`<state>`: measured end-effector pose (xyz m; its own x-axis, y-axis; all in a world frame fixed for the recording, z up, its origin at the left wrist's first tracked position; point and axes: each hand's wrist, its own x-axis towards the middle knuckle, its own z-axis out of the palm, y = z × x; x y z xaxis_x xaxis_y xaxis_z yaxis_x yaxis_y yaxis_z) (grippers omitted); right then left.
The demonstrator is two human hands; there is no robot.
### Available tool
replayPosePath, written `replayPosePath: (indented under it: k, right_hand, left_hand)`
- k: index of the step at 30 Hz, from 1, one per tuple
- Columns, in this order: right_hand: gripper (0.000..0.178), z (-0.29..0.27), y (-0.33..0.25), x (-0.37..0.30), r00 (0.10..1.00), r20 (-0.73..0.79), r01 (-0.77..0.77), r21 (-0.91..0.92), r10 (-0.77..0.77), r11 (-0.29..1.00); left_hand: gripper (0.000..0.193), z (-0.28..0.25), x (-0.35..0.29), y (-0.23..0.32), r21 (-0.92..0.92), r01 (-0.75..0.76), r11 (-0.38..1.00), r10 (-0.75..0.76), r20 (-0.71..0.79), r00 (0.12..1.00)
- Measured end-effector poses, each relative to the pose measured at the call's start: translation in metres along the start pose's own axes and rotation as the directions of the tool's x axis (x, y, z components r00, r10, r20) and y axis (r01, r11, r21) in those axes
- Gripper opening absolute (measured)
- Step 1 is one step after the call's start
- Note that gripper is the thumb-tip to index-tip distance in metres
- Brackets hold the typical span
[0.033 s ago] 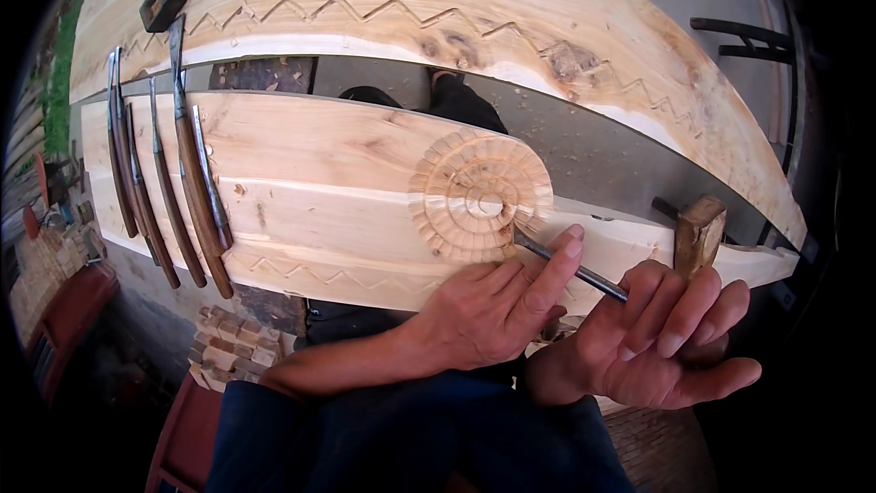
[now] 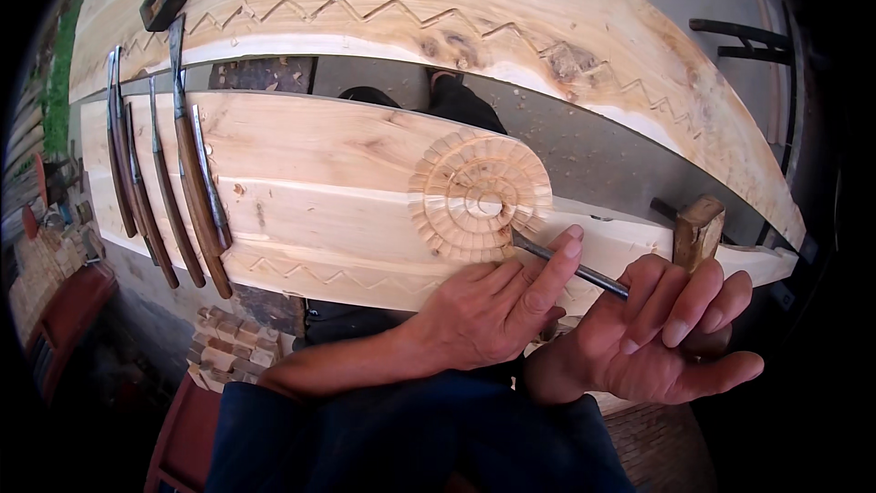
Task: The person carves a spiral pattern into a wood plank using a chisel, periodically removing wood shavings from the carved area by hand.
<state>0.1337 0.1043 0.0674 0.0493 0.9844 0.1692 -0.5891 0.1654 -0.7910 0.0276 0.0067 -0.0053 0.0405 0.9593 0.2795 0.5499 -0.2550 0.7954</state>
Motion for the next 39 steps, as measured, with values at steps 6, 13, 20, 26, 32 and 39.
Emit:
replayPosePath:
  k: [6, 13, 20, 26, 32, 39]
  right_hand:
    - [0.06, 0.003, 0.005, 0.018, 0.99, -0.006, -0.141, -0.062, 0.141, 0.988]
    - [0.061, 0.006, 0.014, 0.021, 0.981, 0.022, -0.19, -0.04, 0.191, 0.981]
    - [0.06, 0.001, 0.014, 0.024, 0.976, 0.07, -0.204, -0.037, 0.206, 0.978]
    - [0.061, -0.001, 0.017, 0.027, 0.973, 0.113, -0.199, -0.041, 0.203, 0.979]
    - [0.057, 0.002, 0.02, 0.03, 0.969, 0.15, -0.191, -0.04, 0.195, 0.981]
    - [0.047, 0.018, 0.023, 0.025, 0.982, 0.12, -0.118, -0.222, 0.148, 0.968]
  left_hand:
    - [0.1, -0.001, 0.0, 0.001, -0.009, 0.056, 0.998, -0.056, 0.035, 0.998]
    - [0.103, 0.001, -0.002, 0.0, -0.027, 0.087, 0.996, -0.087, 0.015, 0.996]
    - [0.101, 0.001, -0.002, 0.0, -0.029, 0.093, 0.995, -0.093, 0.014, 0.996]
    - [0.098, -0.001, 0.0, 0.001, -0.013, 0.098, 0.995, -0.097, 0.025, 0.995]
    - [0.098, -0.002, 0.001, 0.003, -0.022, 0.127, 0.992, -0.126, 0.045, 0.991]
    - [0.1, -0.004, 0.001, 0.003, -0.067, 0.16, 0.985, -0.157, 0.044, 0.987]
